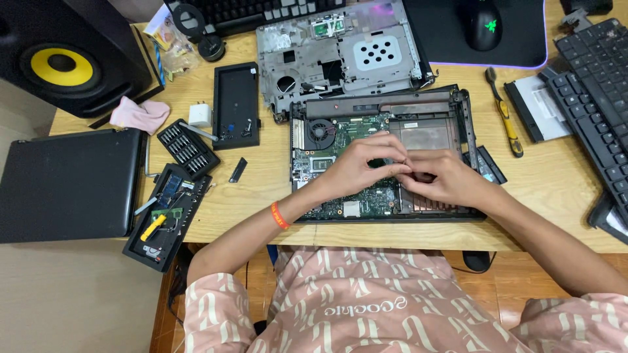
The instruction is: Repair a laptop by unscrewing components and disconnecting internal cables.
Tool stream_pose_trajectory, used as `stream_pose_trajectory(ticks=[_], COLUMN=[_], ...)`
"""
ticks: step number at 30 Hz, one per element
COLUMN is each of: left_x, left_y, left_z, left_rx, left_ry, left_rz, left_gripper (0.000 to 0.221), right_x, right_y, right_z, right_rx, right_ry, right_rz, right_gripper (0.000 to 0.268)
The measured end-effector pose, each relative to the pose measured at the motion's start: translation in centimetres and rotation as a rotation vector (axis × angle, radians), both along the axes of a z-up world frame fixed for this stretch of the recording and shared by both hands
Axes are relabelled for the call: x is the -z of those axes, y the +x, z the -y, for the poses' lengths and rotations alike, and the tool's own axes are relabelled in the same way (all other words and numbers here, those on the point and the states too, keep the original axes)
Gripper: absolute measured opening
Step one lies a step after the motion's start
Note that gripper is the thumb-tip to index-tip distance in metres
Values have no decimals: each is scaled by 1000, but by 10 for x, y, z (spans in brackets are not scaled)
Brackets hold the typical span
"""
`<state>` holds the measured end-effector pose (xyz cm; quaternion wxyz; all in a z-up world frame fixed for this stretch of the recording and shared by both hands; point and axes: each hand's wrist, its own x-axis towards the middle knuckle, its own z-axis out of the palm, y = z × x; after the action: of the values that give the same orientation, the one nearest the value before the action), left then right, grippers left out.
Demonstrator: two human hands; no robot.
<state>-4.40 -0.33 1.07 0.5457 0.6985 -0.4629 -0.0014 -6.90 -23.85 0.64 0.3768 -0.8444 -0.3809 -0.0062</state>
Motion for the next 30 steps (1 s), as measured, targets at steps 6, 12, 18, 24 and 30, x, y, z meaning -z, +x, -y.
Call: stream_pose_trajectory(ticks=[6, 12, 18, 24, 30], left_x=[-1, -1, 7, -5, 3], left_y=[-4, -2, 11, 23, 25], left_z=[4, 4, -6, -21, -24], left_rx=[-54, -86, -38, -118, -96], left_ry=[-11, 47, 16, 110, 159], left_rz=[-2, -41, -47, -77, -15], left_gripper=[15, 27, 18, 18, 14], right_x=[-1, 9, 2, -15, -21], right_y=[4, 6, 4, 2, 0], right_z=[1, 2, 3, -3, -4], right_rx=[49, 45, 23, -85, -84], right_ry=[-84, 19, 36, 39, -38], right_rz=[-84, -59, -20, -67, -87], right_gripper=[23, 24, 16, 15, 20])
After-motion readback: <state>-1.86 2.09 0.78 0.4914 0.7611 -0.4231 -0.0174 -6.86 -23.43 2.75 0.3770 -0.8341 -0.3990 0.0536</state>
